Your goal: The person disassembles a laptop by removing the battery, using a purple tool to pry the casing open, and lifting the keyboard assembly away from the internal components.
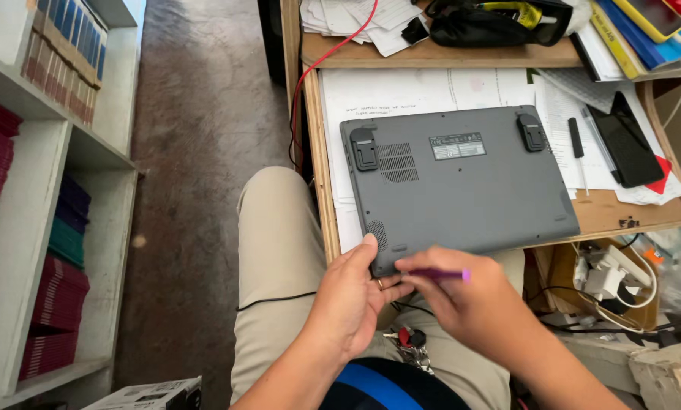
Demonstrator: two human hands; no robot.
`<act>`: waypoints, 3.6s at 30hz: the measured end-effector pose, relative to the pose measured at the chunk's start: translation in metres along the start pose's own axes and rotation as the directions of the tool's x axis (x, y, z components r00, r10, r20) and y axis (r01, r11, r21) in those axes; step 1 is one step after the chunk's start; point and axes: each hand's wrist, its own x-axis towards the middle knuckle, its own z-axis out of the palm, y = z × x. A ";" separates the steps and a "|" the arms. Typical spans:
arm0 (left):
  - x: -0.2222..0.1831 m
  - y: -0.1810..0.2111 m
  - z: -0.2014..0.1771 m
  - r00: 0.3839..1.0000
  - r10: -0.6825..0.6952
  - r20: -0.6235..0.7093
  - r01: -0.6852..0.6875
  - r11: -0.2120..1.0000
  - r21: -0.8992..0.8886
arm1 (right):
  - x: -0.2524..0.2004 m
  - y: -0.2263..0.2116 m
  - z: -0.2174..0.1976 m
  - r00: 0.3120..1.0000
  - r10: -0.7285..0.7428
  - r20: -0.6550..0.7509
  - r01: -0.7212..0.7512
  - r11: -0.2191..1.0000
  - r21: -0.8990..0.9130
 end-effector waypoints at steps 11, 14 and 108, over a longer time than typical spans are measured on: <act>-0.003 0.004 0.002 0.999 0.012 -0.034 -0.012 1.000 -0.002 | -0.029 0.009 0.030 0.868 -0.467 -0.170 0.430 0.877 -0.213; -0.007 0.007 0.004 0.999 0.023 0.037 -0.024 1.000 0.009 | -0.040 0.021 0.043 0.854 -0.486 -0.189 0.426 0.859 -0.282; 0.181 -0.085 -0.064 0.636 0.196 0.746 0.126 0.928 -0.351 | 0.058 0.245 -0.199 0.707 0.703 -0.075 -0.657 0.614 -0.438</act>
